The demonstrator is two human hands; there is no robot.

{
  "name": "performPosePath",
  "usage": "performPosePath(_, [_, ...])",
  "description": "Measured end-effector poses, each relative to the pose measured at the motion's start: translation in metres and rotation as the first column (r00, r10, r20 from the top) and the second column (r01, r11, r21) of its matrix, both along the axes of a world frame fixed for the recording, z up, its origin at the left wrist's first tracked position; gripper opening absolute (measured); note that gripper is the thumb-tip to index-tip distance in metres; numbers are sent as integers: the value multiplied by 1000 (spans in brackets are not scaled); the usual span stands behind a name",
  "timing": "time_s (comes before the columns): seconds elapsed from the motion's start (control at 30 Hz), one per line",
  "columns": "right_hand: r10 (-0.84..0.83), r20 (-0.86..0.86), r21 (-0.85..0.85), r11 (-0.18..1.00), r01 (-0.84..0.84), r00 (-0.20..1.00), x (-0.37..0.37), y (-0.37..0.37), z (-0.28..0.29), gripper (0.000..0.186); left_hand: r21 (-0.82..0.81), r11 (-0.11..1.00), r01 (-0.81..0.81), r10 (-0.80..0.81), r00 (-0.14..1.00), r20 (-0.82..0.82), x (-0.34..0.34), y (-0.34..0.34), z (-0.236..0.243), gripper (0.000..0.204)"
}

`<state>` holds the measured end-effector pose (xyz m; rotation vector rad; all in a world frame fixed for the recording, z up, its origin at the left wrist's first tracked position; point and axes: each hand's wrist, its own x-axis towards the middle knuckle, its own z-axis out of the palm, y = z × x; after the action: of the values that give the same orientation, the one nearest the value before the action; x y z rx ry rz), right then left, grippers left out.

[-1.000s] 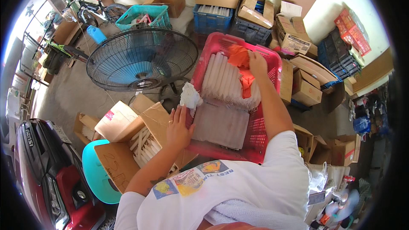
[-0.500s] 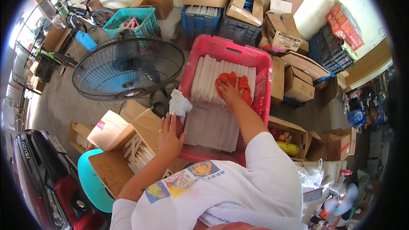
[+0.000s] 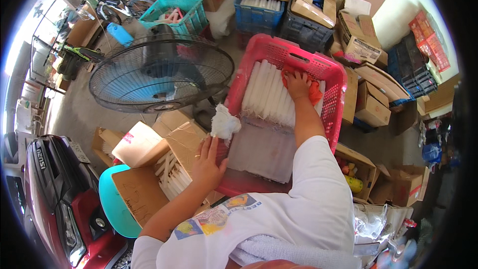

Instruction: The person repeatedly wipes white cylindrical objects with a red cloth and places them into a cardboard box. The person handles the objects one at a time, wiping each before transferring it from a pink basket to the box.

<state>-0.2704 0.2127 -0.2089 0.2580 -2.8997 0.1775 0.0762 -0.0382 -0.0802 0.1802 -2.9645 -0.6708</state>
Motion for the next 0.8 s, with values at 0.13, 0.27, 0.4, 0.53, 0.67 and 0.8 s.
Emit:
performPosePath(0.13, [113, -29, -278, 954, -117, 993, 15, -18, 41, 31, 24, 1000, 9, -9, 1000, -10, 6, -2, 1, 76])
performPosePath(0.27, [209, -180, -538, 797, -274, 961, 77, -70, 44, 40, 63, 998, 28, -24, 998, -61, 7, -3, 0, 73])
performPosePath(0.4, [230, -125, -223, 941, -253, 965, 103, -115, 15, 47, 49, 999, 22, -22, 1000, 2, 4, -5, -2, 71])
performPosePath(0.53, [426, -100, -122, 891, -436, 899, 85, -83, -1, 44, 31, 999, 25, -24, 999, -41, 3, -7, -4, 73])
performPosePath(0.67, [464, -107, -411, 784, -464, 879, 69, -46, 10, 34, 33, 999, 28, -27, 998, -48, 4, -7, -4, 72])
performPosePath(0.8, [333, -120, -415, 839, -352, 935, 89, -60, 24, 26, 51, 998, 36, -33, 998, -51, 1, -7, -1, 70])
